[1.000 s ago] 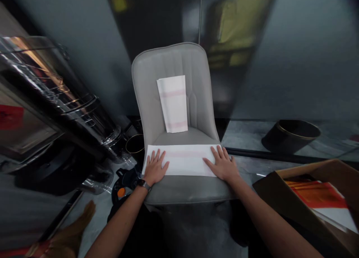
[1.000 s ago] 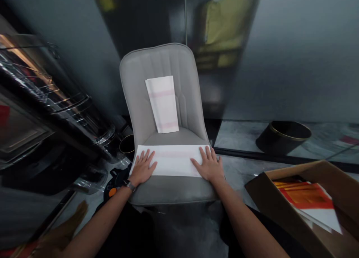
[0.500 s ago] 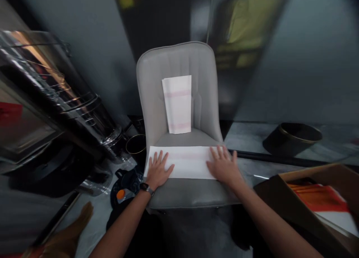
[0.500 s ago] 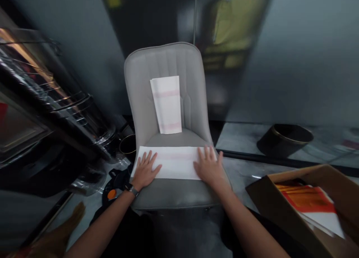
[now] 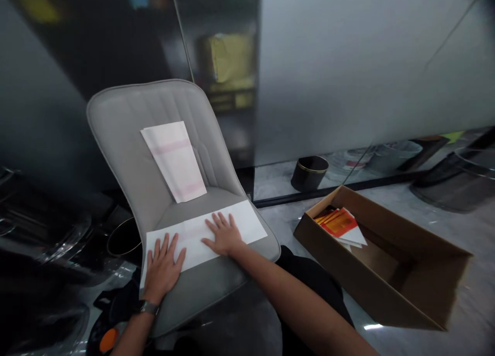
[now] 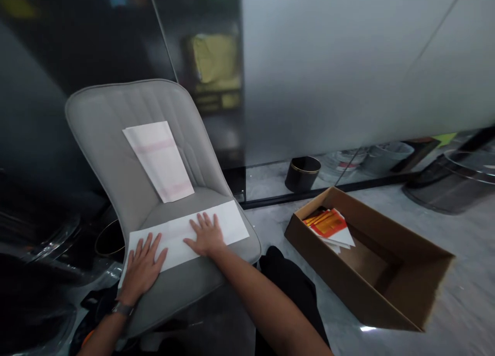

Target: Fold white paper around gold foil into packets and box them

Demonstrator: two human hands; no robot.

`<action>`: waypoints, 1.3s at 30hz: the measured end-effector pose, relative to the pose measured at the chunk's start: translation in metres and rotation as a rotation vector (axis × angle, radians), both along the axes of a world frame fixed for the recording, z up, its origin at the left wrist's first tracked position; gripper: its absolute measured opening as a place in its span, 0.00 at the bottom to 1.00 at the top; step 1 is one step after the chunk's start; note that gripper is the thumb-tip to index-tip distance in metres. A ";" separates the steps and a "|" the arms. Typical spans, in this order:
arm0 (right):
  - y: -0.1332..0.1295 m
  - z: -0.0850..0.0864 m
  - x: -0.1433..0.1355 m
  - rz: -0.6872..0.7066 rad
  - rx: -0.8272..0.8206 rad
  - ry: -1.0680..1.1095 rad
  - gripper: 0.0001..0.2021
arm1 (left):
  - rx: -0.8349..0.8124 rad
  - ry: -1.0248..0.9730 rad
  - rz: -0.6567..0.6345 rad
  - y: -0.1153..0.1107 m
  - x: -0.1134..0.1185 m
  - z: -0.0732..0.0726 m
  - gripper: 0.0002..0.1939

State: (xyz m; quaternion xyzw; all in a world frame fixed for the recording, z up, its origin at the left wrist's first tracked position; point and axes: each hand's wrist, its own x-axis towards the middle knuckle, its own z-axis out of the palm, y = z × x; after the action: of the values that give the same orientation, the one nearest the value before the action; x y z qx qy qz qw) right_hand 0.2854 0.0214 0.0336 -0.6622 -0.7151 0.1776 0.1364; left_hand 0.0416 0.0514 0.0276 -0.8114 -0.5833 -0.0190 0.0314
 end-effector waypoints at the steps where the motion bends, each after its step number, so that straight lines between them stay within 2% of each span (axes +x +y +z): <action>1: -0.001 -0.001 0.015 -0.043 -0.021 -0.012 0.42 | -0.009 -0.005 0.006 0.001 0.000 0.001 0.32; 4: -0.007 -0.005 0.055 -0.172 -0.035 -0.041 0.43 | -0.035 -0.018 0.014 0.004 0.001 0.002 0.33; 7: -0.017 -0.011 0.081 -0.244 -0.012 -0.037 0.42 | -0.075 -0.023 0.027 0.006 0.002 0.004 0.33; 13: -0.035 -0.016 0.108 -0.279 -0.047 0.007 0.42 | -0.121 -0.034 0.104 0.007 -0.002 0.008 0.33; 16: -0.037 -0.018 0.112 -0.295 -0.018 0.003 0.41 | -0.155 0.010 0.190 0.013 0.010 0.016 0.33; 18: -0.037 -0.020 0.112 -0.291 0.015 -0.007 0.41 | -0.137 0.052 0.207 0.017 0.037 0.023 0.31; 19: -0.037 -0.020 0.111 -0.288 0.024 -0.009 0.41 | -0.115 0.063 0.164 0.018 0.056 0.027 0.30; 21: -0.037 -0.021 0.111 -0.290 0.030 -0.006 0.41 | -0.090 0.029 -0.046 0.015 0.102 0.031 0.28; 23: -0.035 -0.019 0.113 -0.295 0.015 0.009 0.41 | -0.157 0.001 -0.235 0.008 0.146 0.029 0.30; 26: -0.029 -0.016 0.119 -0.287 0.013 0.026 0.38 | -0.211 0.037 -0.299 -0.003 0.183 0.017 0.33; 30: -0.018 -0.018 0.129 -0.379 0.027 0.029 0.35 | -0.125 0.054 -0.313 -0.010 0.182 0.000 0.33; 34: -0.013 -0.021 0.133 -0.381 -0.023 0.019 0.36 | -0.074 0.032 -0.326 -0.011 0.176 -0.005 0.33; 39: -0.013 -0.006 0.121 -0.313 0.135 0.018 0.23 | -0.056 -0.108 -0.345 -0.011 0.175 -0.010 0.31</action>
State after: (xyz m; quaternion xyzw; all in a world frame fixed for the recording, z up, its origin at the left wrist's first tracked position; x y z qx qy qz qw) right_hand 0.4063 0.0088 0.0280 -0.7531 -0.6124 0.1116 0.2131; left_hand 0.2162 0.0406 0.0171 -0.8978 -0.4367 -0.0512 -0.0264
